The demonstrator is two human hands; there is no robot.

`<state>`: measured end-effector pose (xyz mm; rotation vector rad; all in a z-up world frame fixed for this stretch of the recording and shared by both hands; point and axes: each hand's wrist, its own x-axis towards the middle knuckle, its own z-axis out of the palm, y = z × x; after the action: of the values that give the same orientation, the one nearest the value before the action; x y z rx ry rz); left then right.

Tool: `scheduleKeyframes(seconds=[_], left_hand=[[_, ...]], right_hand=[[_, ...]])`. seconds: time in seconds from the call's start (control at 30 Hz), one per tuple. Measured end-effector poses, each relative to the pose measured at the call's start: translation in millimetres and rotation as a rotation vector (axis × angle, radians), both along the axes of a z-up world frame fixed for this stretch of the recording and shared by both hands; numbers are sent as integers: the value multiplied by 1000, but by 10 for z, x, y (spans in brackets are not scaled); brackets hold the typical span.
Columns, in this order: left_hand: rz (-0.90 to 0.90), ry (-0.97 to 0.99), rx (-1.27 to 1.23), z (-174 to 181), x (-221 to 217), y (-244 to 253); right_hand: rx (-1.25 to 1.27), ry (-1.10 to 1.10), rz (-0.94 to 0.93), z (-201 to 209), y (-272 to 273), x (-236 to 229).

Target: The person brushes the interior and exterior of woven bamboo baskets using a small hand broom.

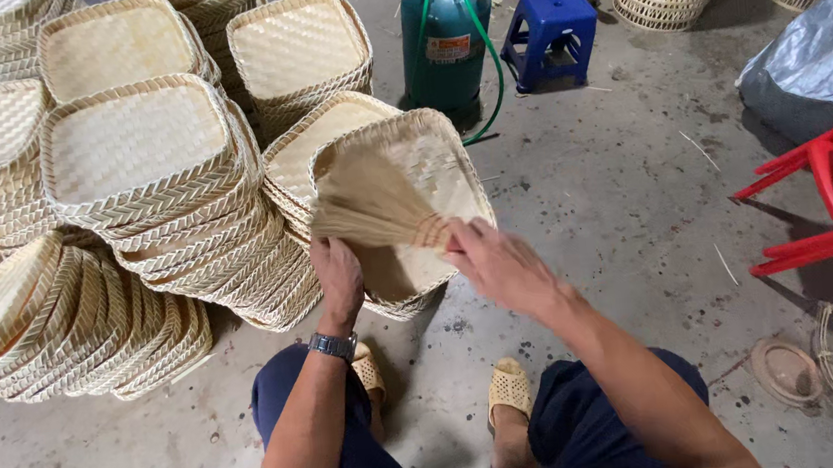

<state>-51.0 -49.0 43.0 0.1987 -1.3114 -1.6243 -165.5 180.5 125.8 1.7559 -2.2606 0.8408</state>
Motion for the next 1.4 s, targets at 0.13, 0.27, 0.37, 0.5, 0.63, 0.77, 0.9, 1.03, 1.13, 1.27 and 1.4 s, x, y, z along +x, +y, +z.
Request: scheduleKeyframes(seconds=[0.13,0.27,0.37,0.5,0.63,0.77,0.9,1.03,1.13,1.27,1.4], left_hand=[[146,-223,-98,98,317,23],[199,-226,-223,280,494,56],[223,-245,-268,333,487,120],[325,-253,-348,380,510,63],[372,-200,-422,479,570,27],[260,-168,-327,424,597,45],[168,-28,-94,272,410,62],[271,-194,-166,265,577,-67],[299,-340,-208,253,618,7],[126,61,11,534,657,-178],[244,112,-118,723,1128,-450]], right_hand=[[314,-65,-167,150,-147,-319],[314,303,-22,-111,-110,-66],[393,79,40,-177,-269,152],[330,138,-181,-136,-41,-232],[260,-41,174,-89,253,-97],[43,-135,-262,398,202,-264],[175,-133,-159,287,-126,171],[4,-421,206,459,-38,279],[-39,-499,70,496,-267,236],[441,-746,215,417,-189,573],[323,-138,225,762,250,356]])
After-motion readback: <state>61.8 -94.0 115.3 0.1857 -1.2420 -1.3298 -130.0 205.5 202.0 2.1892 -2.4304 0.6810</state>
